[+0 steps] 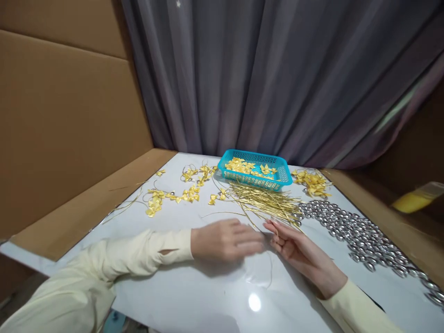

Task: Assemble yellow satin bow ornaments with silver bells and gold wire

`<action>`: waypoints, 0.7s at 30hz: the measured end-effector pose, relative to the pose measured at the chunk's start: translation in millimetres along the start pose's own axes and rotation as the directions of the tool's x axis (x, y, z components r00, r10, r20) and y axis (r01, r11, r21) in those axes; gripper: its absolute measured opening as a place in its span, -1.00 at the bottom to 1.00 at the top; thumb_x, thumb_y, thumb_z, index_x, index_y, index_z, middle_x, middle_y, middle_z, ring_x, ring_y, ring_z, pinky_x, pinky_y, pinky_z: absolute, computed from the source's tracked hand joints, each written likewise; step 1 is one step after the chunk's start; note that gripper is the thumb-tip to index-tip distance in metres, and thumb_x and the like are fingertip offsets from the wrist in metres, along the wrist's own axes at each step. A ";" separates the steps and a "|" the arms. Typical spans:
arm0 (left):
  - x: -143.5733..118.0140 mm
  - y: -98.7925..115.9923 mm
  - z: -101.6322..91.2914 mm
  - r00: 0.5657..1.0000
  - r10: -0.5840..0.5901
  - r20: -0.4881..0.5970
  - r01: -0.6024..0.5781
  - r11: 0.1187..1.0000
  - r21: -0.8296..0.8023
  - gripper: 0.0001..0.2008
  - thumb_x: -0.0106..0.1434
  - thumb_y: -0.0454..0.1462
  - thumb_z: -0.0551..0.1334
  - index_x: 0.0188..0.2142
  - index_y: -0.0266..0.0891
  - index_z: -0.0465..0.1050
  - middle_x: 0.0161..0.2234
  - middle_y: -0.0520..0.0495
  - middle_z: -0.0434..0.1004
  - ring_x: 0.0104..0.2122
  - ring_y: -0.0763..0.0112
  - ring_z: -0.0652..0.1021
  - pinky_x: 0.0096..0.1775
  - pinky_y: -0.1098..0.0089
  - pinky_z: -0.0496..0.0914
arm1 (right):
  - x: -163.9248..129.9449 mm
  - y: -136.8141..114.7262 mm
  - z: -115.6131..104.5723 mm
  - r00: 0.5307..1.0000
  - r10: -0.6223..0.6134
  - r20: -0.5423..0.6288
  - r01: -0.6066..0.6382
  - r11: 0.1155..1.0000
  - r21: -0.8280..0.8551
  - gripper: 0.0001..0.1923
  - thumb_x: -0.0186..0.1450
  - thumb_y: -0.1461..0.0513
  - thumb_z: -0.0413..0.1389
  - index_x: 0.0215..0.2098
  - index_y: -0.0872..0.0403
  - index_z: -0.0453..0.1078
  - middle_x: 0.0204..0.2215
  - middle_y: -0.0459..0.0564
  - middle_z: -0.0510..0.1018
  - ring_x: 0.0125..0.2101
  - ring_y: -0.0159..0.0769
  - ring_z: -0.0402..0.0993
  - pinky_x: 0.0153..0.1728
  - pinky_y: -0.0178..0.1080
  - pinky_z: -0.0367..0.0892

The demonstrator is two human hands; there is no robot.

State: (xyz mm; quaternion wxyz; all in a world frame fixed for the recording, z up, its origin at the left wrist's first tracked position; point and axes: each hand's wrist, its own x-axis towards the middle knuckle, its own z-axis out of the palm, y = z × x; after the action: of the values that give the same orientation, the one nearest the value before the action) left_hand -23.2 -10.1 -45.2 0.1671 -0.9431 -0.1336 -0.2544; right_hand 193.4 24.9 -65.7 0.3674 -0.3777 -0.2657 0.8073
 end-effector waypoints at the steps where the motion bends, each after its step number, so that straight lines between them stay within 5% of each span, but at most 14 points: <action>1: -9.4 -8.7 -8.1 0.997 -0.076 0.010 0.075 0.997 0.031 -0.80 0.27 -0.41 0.00 -0.17 -0.41 0.35 -0.12 -0.29 0.48 -0.20 0.26 0.49 -0.33 0.31 0.35 | 0.7 0.6 -0.8 1.000 0.004 -0.013 -0.004 1.000 -0.011 -0.94 0.13 0.32 0.22 -0.39 0.09 0.49 -0.36 -0.07 0.57 -0.52 -0.50 0.41 -0.43 -0.49 0.43; 3: -33.8 -26.9 -24.4 0.934 -0.351 0.062 0.346 0.934 0.087 -0.80 0.25 -0.40 0.03 -0.18 -0.36 0.35 -0.09 -0.28 0.47 -0.11 0.22 0.45 -0.16 0.24 0.35 | 2.1 1.4 -1.7 0.999 0.016 -0.048 -0.018 0.999 -0.029 -0.93 0.14 0.33 0.20 -0.38 0.10 0.50 -0.35 -0.05 0.58 -0.56 -0.51 0.39 -0.49 -0.48 0.42; 4: -48.0 -35.7 -32.3 0.838 -0.541 0.068 0.534 0.840 0.098 -0.80 0.24 -0.38 0.05 -0.17 -0.32 0.35 -0.07 -0.23 0.45 -0.06 0.23 0.42 -0.07 0.24 0.31 | 2.5 1.5 -1.6 0.998 0.027 -0.059 -0.029 0.999 -0.030 -0.93 0.14 0.34 0.20 -0.38 0.11 0.50 -0.36 -0.05 0.58 -0.58 -0.51 0.38 -0.52 -0.48 0.42; 7: -91.7 -57.8 -53.8 0.689 -0.724 -0.008 0.719 0.683 0.126 -0.77 0.26 -0.41 -0.05 -0.21 -0.32 0.35 -0.19 -0.21 0.48 -0.16 0.30 0.47 -0.11 0.30 0.34 | 2.7 0.4 0.5 0.996 0.053 -0.076 -0.054 0.998 -0.010 -0.90 0.10 0.38 0.21 -0.39 0.12 0.51 -0.40 -0.05 0.59 -0.61 -0.52 0.36 -0.59 -0.49 0.39; 15: -155.4 -87.8 -97.0 0.407 -0.908 -0.096 0.906 0.389 0.167 -0.76 0.15 -0.41 -0.04 -0.30 -0.30 0.37 -0.18 -0.19 0.43 -0.13 0.24 0.40 -0.03 0.26 0.22 | 2.1 -0.4 -2.7 0.998 0.034 -0.053 -0.039 0.995 -0.087 -0.88 0.06 0.32 0.26 -0.38 0.09 0.53 -0.47 -0.05 0.59 -0.66 -0.52 0.25 -0.60 -0.44 0.35; 21: -159.1 -91.9 -110.1 0.308 -0.903 0.298 0.931 0.350 0.100 -0.78 0.03 -0.40 0.01 -0.48 -0.28 0.43 -0.49 0.00 0.50 -0.50 0.42 0.43 -0.37 0.46 0.28 | 4.5 -0.1 -5.2 0.997 0.029 -0.071 -0.041 0.986 -0.162 -0.87 -0.01 0.29 0.30 -0.44 0.05 0.54 -0.42 -0.06 0.58 -0.65 -0.49 0.21 -0.63 -0.38 0.32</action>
State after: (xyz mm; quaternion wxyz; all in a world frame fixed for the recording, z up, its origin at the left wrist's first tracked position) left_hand -234.9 4.6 -16.2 -0.0730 -0.7320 -0.6577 -0.1624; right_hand 195.7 29.4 -70.4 0.3298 -0.4386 -0.3116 0.7757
